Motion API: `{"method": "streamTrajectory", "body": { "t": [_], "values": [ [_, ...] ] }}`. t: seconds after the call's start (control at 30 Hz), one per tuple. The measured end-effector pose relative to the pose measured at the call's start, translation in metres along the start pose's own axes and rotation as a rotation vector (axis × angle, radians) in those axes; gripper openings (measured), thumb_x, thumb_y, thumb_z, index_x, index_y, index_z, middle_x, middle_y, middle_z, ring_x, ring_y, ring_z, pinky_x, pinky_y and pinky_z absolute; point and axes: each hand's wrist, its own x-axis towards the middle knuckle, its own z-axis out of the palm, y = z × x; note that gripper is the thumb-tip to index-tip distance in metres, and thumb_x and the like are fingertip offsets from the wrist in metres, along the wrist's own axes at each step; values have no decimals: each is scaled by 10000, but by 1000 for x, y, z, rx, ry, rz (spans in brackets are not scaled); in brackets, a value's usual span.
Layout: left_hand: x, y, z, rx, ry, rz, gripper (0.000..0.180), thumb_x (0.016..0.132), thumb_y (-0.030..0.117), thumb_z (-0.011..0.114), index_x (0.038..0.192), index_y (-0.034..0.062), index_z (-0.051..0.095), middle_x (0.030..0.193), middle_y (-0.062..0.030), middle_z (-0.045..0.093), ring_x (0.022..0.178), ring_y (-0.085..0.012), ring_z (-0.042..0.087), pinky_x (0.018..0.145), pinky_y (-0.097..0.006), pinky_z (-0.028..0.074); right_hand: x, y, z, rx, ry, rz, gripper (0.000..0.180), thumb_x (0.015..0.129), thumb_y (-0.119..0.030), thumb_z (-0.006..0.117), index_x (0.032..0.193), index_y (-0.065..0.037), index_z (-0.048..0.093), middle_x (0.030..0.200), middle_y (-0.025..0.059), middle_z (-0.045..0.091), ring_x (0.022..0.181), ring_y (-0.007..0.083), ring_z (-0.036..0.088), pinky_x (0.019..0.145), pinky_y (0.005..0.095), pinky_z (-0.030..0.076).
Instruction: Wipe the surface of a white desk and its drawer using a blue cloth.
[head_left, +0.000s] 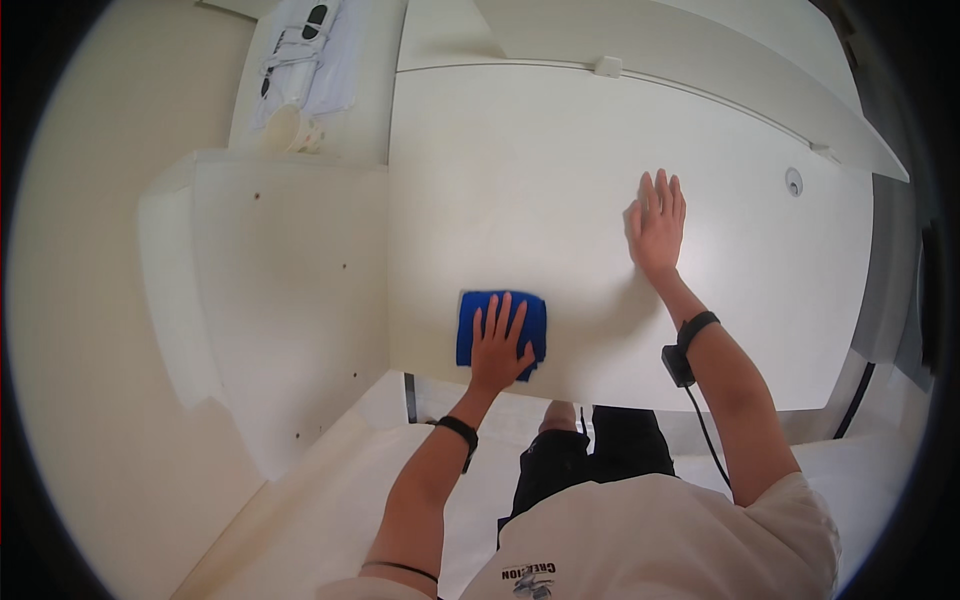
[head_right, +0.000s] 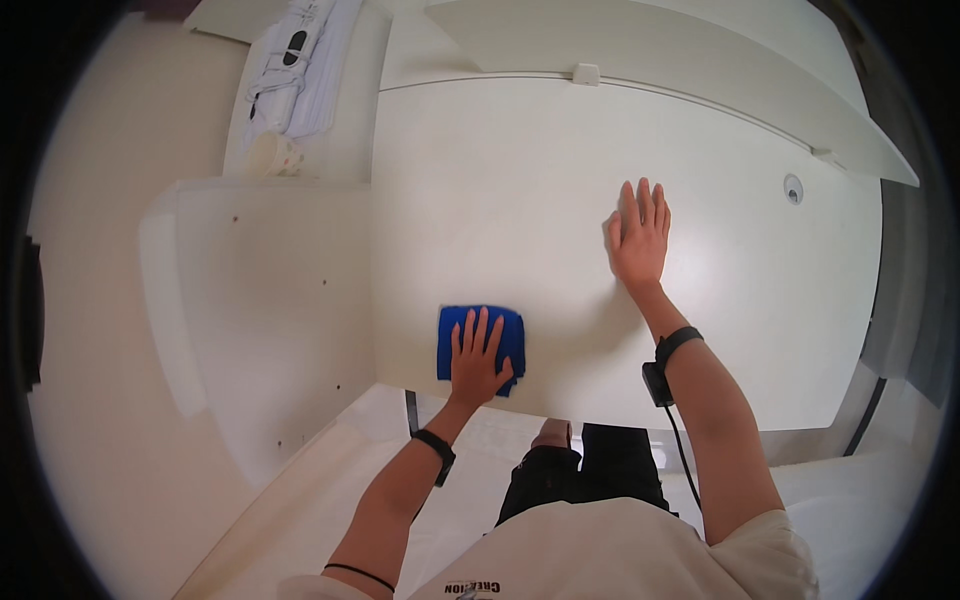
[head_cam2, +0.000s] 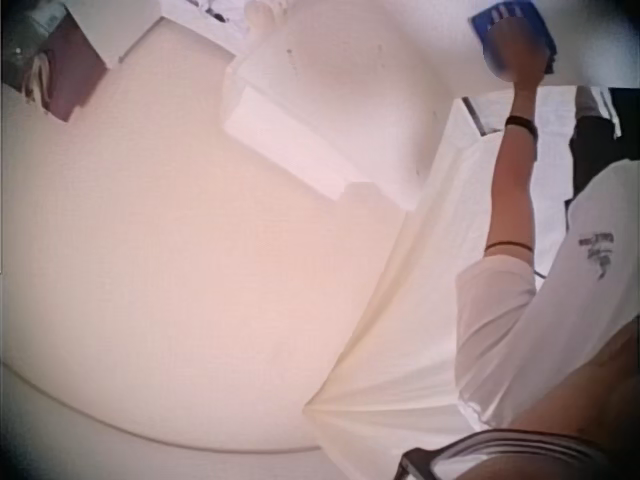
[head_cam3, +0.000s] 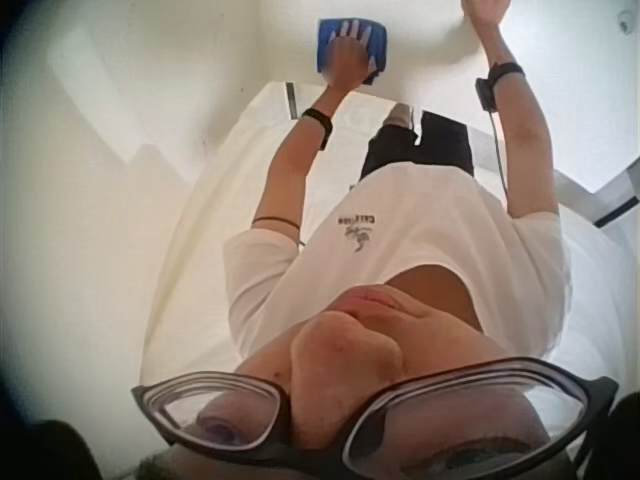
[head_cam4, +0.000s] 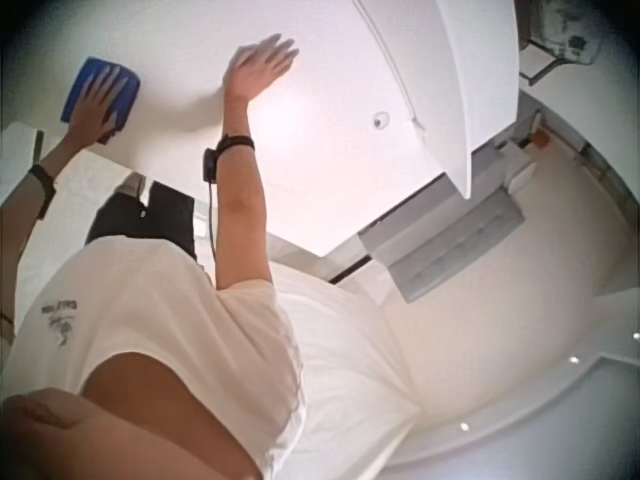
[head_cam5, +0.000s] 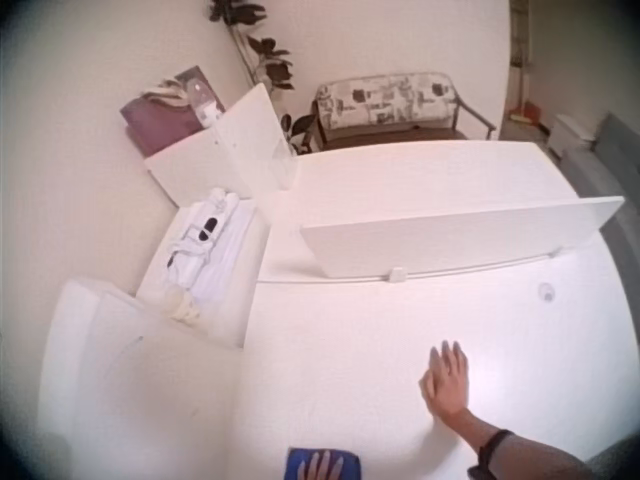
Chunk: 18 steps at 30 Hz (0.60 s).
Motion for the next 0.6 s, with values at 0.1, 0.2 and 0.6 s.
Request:
{"method": "streamTrajectory", "body": {
  "t": [0.1,0.2,0.6],
  "values": [
    [-32,-7,9,-2,-2,-22,759,890,362,579,1578,105,385,1652,-215,279,1532,-413,233,1222,-600,153,2,2,1,12,61,-28,491,1010,-197,524,1489,-93,498,1574,175,422,1489,407,311,1214,526,283],
    [-45,-14,10,14,-6,-12,765,878,368,591,1572,113,396,1650,-211,287,1530,-408,238,1224,-595,145,3,4,1,18,61,-25,488,1012,-200,523,1491,-105,499,1578,165,420,1490,403,312,1215,520,284],
    [105,-86,-33,155,146,-92,792,849,276,610,1565,36,369,1642,-229,286,1522,-417,248,1220,-595,179,2,1,0,10,-36,19,511,997,-181,511,1497,-75,482,1593,170,391,1502,407,285,1224,526,267]
  ]
}}
